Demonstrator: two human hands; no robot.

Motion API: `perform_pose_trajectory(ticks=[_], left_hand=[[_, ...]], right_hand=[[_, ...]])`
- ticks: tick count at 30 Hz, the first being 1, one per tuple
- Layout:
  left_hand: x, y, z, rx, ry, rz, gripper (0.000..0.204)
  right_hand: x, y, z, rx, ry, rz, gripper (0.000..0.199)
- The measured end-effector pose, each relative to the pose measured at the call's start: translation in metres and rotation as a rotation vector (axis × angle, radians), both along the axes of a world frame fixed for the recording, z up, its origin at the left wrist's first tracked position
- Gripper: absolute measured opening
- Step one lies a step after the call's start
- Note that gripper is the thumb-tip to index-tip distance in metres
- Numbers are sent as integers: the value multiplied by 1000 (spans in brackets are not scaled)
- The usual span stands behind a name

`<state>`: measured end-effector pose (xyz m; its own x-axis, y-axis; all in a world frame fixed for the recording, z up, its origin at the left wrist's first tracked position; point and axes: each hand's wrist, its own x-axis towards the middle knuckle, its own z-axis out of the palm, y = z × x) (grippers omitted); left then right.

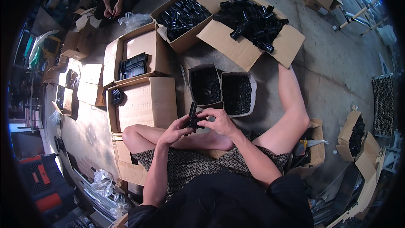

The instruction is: The person picks up plastic-wrapped metal joints from a box, removes the wrapping, and places the parts into smaller containers while sitting on a warehouse floor.

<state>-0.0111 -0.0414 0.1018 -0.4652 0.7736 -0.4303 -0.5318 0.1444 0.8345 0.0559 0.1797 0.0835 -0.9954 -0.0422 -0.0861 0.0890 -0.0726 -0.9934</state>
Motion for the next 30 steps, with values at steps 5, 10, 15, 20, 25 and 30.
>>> perform_pose_trajectory(ticks=[5, 10, 15, 20, 25, 30], left_hand=[[-1, 0, -1, -15, 7, -5, 49], [7, 6, -13, 34, -72, 192, 43], [19, 16, -66, -99, -249, 411, 38], [24, 20, -100, -147, -308, 445, 37], [20, 18, -100, -340, 366, 102, 52], [-1, 39, -31, -477, 604, -270, 31]], right_hand=[[0, -3, 5, 23, 31, -8, 27], [-1, -3, -3, 221, 122, 62, 31], [-2, -3, -42, 265, 59, 109, 38], [-8, 13, -62, 144, -102, 258, 32], [-3, 22, -68, 204, -94, 287, 29], [-9, 31, -47, 337, -49, 305, 28]])
